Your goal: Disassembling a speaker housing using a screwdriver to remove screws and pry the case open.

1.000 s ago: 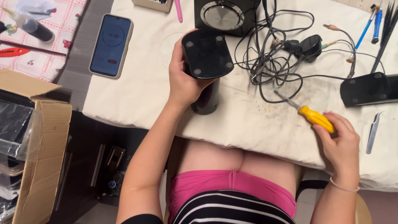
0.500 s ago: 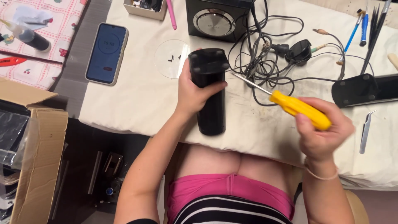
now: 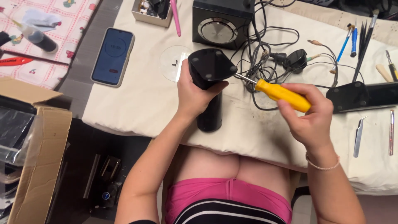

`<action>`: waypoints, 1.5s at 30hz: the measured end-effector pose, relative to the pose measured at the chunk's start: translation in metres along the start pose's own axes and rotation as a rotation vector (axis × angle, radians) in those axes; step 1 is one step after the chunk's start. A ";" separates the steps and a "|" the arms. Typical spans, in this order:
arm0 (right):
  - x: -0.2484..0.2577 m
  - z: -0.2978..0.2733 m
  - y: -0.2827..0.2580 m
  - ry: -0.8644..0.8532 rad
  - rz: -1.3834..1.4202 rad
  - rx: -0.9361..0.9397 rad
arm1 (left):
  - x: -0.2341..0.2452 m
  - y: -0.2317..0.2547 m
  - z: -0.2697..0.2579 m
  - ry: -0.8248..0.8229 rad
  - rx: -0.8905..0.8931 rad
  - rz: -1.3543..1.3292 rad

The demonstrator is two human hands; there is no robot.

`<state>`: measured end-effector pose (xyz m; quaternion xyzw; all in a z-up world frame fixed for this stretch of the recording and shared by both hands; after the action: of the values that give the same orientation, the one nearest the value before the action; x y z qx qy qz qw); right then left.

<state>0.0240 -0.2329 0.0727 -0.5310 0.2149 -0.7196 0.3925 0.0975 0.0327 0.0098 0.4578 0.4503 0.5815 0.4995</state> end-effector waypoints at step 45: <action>-0.034 0.039 -0.030 -0.411 -1.389 0.240 | -0.041 -0.050 -0.009 -0.445 -0.150 1.273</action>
<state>0.0549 -0.1841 0.0876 -0.6222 -0.3294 -0.7071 -0.0661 0.1002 -0.0036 -0.0447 0.7067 -0.0619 0.6838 0.1708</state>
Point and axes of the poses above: each hand's wrist, its own z-axis towards the middle knuckle, its own x-axis out of the back of the hand, y = z × x, the point moved 6 cm from there along z, towards the middle knuckle, and after that the axes turned 4 degrees about -y, right-handed, at the moved point
